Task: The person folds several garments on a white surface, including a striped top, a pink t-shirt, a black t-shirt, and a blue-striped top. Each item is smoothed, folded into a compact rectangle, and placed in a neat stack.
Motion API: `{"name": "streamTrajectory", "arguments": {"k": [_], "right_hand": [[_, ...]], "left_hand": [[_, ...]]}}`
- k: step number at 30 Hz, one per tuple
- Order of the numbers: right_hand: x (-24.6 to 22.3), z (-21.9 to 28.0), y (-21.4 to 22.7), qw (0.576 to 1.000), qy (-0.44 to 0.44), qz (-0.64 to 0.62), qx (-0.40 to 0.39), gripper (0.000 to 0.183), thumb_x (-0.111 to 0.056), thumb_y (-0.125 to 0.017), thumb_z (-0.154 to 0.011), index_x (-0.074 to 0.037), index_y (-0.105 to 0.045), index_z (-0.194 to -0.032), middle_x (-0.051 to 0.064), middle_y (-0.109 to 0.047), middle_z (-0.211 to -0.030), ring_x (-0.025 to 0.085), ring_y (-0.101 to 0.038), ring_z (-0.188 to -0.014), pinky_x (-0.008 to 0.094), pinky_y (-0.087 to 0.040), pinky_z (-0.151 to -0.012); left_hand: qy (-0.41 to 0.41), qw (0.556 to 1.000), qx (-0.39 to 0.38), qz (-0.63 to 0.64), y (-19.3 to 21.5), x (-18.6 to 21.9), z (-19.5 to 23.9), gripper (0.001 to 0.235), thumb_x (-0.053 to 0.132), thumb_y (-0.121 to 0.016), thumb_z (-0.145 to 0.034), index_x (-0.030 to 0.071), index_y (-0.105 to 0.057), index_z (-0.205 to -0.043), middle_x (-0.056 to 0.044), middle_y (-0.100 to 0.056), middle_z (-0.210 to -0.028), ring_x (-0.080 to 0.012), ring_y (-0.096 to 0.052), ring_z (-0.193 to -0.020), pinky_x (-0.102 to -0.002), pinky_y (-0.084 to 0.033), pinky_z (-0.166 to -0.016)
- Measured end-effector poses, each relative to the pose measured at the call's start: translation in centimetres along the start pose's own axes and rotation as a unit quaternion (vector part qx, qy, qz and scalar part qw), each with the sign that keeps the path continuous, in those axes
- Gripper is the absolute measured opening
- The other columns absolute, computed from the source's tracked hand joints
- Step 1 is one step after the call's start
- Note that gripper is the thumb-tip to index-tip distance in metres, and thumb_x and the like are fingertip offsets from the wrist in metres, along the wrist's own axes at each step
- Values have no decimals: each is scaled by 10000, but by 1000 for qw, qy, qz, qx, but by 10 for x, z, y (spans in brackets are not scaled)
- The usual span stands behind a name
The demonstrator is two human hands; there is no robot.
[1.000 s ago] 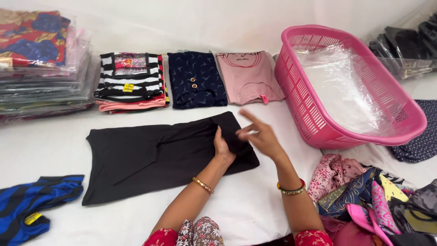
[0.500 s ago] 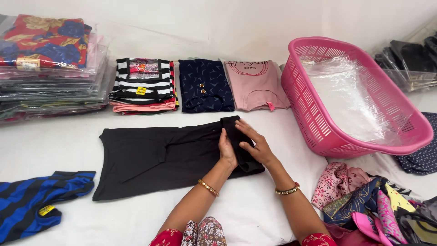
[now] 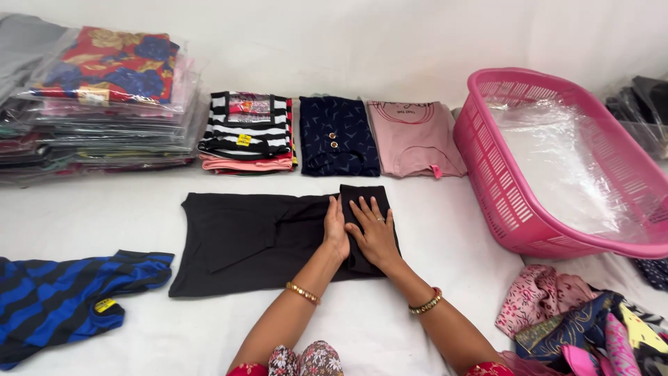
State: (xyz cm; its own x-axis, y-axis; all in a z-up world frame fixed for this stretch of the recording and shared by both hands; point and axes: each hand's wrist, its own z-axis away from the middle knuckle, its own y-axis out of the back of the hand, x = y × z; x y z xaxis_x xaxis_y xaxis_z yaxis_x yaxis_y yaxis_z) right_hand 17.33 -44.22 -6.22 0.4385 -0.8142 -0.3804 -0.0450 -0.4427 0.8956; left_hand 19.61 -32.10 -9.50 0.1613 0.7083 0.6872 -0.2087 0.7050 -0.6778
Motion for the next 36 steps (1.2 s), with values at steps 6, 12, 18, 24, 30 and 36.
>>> {"name": "streamTrajectory", "arguments": {"k": [6,12,18,24,30,36], "right_hand": [[5,7,-2,1000,5,8,-19,686,-619,-424,-985,-257,-411,-1568,57,-329,-1665,305,-182,-1567,659,-47,-1208],[7,5,1,1000,13,-7,-17,686,-610,-431,-985,-259,-404,-1574,47,-316,-1671,302,-171,-1571,661,-46,-1207],[24,4,22,1000,6,-5,-8,654,-550,-479,-983,-278,-404,-1572,40,-293,-1683,292,-147,-1580,661,-44,-1204],[54,0,46,999,-10,4,-48,632,-529,-499,-978,-308,-409,-1564,17,-263,-1695,277,-119,-1591,658,-25,-1206],[62,-1,37,996,19,-3,-92,689,-552,-496,-969,-286,-359,-1590,33,-230,-1701,283,-99,-1589,667,8,-1201],[53,-1,63,995,59,-55,-63,697,-443,-632,-933,-219,-407,-1555,79,-328,-1648,318,-209,-1545,611,-136,-1189]], "left_hand": [[25,999,-26,4,-10,14,30,863,670,-267,-977,125,-150,-1635,-50,21,-1732,-164,130,-1575,-454,84,-1231],[18,999,-27,-3,-14,13,32,878,691,-252,-962,138,-158,-1637,-52,33,-1731,-170,128,-1577,-451,87,-1225],[-11,998,-50,26,-36,-8,23,845,664,-270,-981,133,-198,-1635,-55,-49,-1735,-169,34,-1580,-388,27,-1237],[-50,990,-69,111,-66,-38,17,760,560,-355,-1018,104,-261,-1619,-81,-242,-1710,-199,-224,-1557,-351,-158,-1238],[-34,989,-59,133,-53,-43,16,757,509,-408,-1012,132,-208,-1638,-67,-221,-1710,-187,-203,-1563,-356,-174,-1239],[30,994,-52,97,-32,-25,25,837,356,-568,-953,276,-119,-1654,-58,-108,-1737,-180,-70,-1579,-372,-82,-1205]]}}
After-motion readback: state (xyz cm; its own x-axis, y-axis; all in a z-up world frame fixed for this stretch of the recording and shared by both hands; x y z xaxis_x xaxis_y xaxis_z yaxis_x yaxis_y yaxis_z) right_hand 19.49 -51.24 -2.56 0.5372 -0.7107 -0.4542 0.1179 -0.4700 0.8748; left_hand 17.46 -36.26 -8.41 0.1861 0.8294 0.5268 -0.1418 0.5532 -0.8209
